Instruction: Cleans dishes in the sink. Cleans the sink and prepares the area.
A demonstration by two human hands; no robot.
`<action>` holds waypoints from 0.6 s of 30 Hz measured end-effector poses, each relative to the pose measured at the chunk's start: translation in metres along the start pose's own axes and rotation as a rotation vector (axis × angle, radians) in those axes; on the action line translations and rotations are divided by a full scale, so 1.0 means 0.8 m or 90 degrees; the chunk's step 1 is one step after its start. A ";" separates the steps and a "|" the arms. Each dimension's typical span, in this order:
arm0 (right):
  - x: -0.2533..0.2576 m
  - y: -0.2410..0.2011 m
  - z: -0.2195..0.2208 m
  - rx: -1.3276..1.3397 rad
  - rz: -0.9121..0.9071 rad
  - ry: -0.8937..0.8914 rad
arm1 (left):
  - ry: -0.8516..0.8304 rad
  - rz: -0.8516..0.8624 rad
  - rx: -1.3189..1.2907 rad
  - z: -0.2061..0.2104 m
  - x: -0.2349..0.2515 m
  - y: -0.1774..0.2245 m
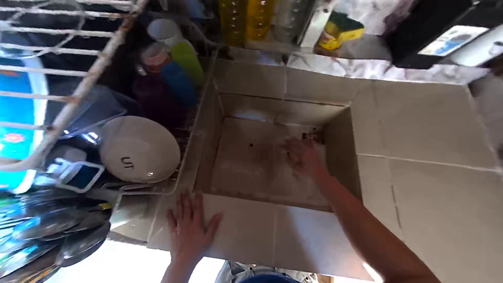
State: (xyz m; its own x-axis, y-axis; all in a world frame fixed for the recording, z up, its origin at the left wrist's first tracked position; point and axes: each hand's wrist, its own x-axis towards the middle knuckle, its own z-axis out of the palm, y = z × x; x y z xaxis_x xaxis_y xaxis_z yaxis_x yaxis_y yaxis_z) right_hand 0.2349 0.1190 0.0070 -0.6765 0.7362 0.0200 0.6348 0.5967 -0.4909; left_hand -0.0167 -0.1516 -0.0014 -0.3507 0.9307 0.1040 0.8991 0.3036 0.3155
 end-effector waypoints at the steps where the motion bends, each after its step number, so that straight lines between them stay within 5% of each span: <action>1: -0.022 0.033 -0.022 -0.053 0.079 0.083 | -0.026 0.023 0.005 0.002 0.006 0.009; 3: -0.064 0.076 -0.065 -0.119 0.290 0.119 | -0.124 0.089 -0.010 0.005 0.042 0.040; 5: -0.092 0.103 -0.092 -0.096 0.494 0.042 | -0.357 0.051 -0.023 0.000 0.113 0.079; 7: -0.103 0.120 -0.093 -0.085 0.560 0.016 | -0.465 -0.010 -0.012 0.030 0.190 0.099; 12: -0.095 0.129 -0.087 -0.081 0.573 0.029 | -0.439 0.108 0.051 0.173 0.279 0.131; 18: -0.097 0.140 -0.081 -0.085 0.551 0.048 | -0.284 0.212 -0.063 0.293 0.321 0.306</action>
State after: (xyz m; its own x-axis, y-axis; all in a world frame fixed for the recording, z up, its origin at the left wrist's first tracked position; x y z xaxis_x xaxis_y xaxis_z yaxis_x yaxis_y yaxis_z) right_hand 0.3822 0.1495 0.0069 0.0855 0.9638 -0.2524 0.9551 -0.1514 -0.2547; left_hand 0.1750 0.2093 -0.1189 0.1111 0.9757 -0.1891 0.9059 -0.0212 0.4230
